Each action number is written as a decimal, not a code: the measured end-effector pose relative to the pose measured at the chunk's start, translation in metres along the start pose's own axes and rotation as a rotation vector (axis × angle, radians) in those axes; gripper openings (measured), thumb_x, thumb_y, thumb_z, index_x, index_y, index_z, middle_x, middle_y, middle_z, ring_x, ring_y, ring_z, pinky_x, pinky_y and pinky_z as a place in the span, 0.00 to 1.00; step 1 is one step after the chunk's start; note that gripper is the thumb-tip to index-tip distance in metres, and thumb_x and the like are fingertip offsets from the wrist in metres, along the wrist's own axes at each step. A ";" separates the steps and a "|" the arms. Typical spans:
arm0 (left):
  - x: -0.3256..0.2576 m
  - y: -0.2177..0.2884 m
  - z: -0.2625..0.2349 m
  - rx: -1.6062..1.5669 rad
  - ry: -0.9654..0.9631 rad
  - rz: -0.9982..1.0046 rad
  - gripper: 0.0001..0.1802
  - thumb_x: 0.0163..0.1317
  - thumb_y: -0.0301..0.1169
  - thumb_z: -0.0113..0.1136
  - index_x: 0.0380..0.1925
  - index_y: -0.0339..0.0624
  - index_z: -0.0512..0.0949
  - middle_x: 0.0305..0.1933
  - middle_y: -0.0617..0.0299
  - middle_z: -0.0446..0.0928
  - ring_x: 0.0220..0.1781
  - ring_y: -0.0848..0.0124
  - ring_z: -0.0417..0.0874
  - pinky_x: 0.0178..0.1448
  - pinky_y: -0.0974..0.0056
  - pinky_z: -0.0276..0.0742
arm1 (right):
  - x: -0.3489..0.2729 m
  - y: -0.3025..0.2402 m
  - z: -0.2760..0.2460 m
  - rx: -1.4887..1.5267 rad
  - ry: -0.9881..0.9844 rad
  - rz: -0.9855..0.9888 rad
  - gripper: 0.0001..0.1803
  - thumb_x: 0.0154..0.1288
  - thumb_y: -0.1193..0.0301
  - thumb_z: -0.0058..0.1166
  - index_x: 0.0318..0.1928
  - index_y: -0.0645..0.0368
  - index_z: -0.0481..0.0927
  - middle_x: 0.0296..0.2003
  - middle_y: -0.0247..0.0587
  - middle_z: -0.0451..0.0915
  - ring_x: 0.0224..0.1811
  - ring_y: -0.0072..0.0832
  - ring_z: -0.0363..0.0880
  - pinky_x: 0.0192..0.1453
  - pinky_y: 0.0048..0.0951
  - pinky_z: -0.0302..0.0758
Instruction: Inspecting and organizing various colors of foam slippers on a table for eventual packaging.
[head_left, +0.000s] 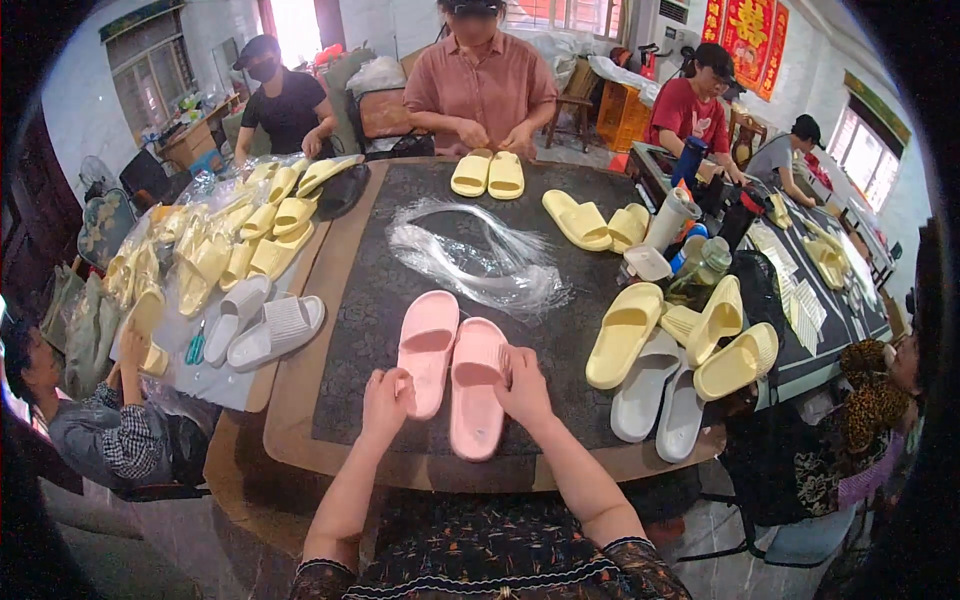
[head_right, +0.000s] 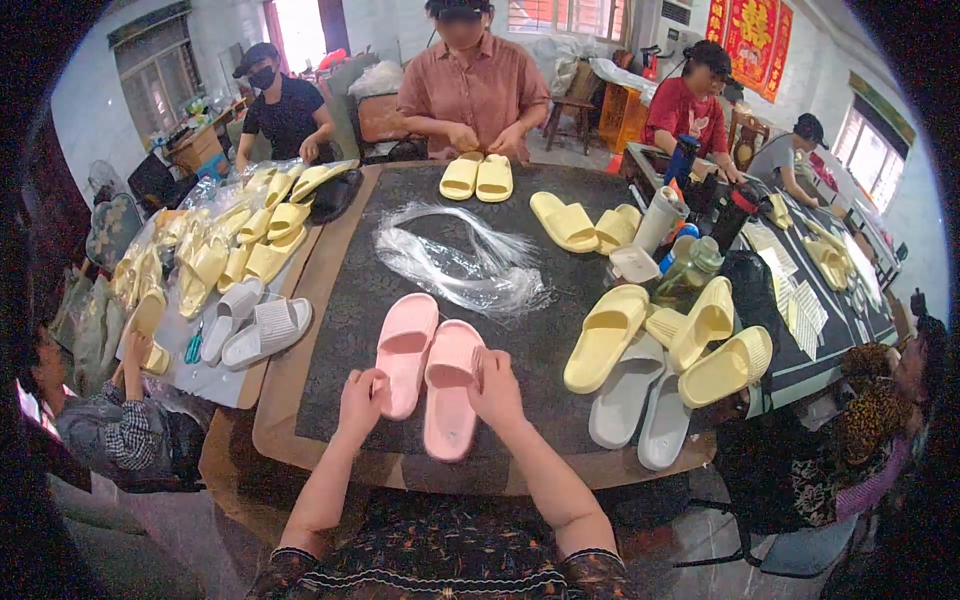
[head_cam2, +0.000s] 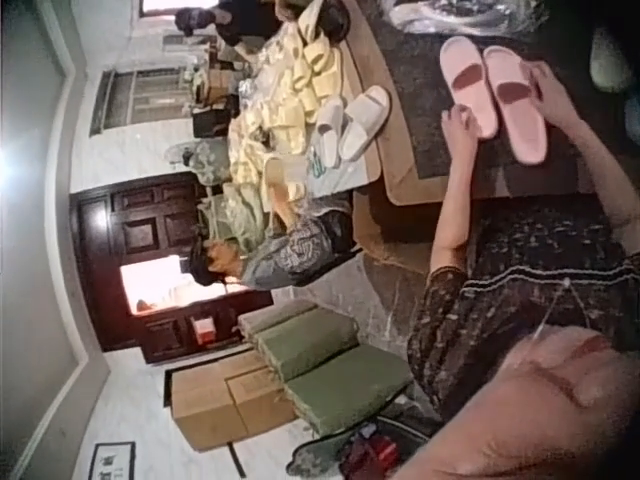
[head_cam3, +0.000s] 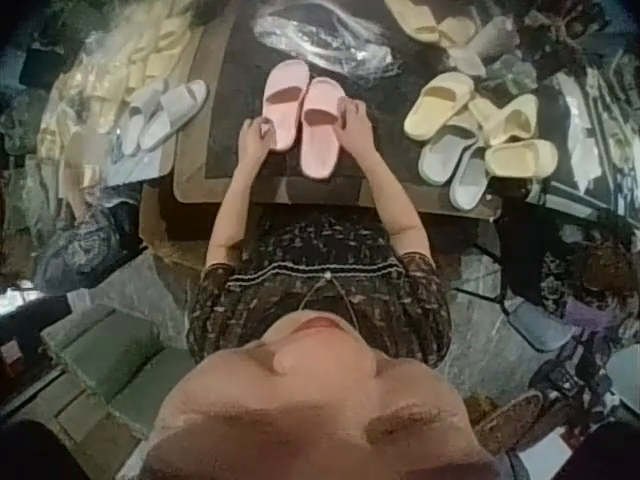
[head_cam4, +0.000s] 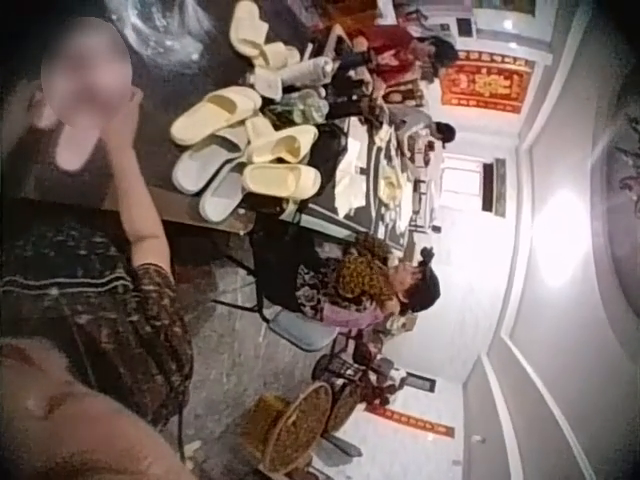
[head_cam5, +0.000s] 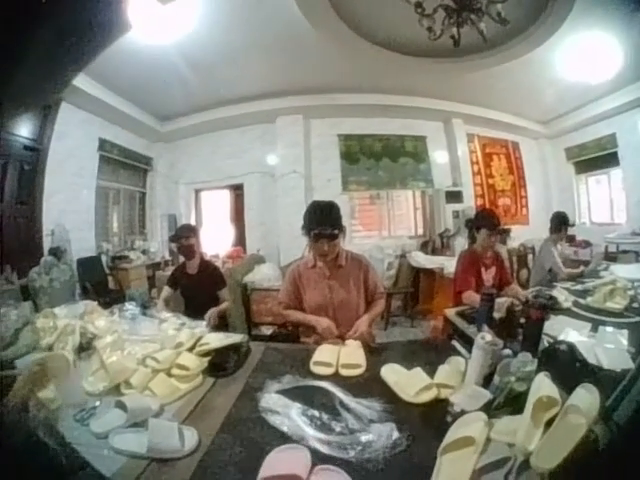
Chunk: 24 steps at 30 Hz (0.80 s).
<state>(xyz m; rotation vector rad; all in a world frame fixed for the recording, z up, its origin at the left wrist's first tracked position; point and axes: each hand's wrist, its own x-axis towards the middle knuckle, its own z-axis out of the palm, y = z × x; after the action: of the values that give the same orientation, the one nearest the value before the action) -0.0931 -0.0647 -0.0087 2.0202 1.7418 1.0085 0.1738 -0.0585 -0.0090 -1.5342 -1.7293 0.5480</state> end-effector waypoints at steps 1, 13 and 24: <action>-0.013 0.006 -0.008 0.002 -0.008 -0.011 0.12 0.53 0.28 0.62 0.39 0.42 0.77 0.35 0.48 0.71 0.40 0.50 0.75 0.43 0.52 0.72 | -0.004 0.002 -0.005 -0.024 0.002 -0.007 0.36 0.50 0.71 0.59 0.61 0.59 0.64 0.53 0.54 0.65 0.53 0.53 0.72 0.58 0.45 0.73; -0.085 0.069 -0.042 -0.056 -0.433 0.022 0.17 0.54 0.30 0.63 0.45 0.44 0.75 0.37 0.50 0.71 0.37 0.51 0.77 0.43 0.52 0.73 | -0.062 0.001 -0.059 -0.076 -0.048 0.118 0.36 0.50 0.73 0.58 0.62 0.60 0.64 0.52 0.53 0.67 0.50 0.51 0.74 0.54 0.44 0.74; 0.036 0.091 -0.024 0.077 -0.325 0.331 0.12 0.57 0.34 0.61 0.41 0.43 0.80 0.36 0.55 0.77 0.45 0.56 0.78 0.50 0.55 0.74 | -0.028 -0.025 -0.084 -0.113 -0.093 -0.163 0.37 0.51 0.57 0.67 0.58 0.62 0.72 0.49 0.50 0.74 0.51 0.43 0.74 0.60 0.38 0.68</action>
<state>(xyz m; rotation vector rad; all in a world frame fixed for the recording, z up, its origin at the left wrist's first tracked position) -0.0409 -0.0566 0.0768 2.4164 1.3264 0.6535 0.2221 -0.1041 0.0552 -1.4478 -1.9657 0.4510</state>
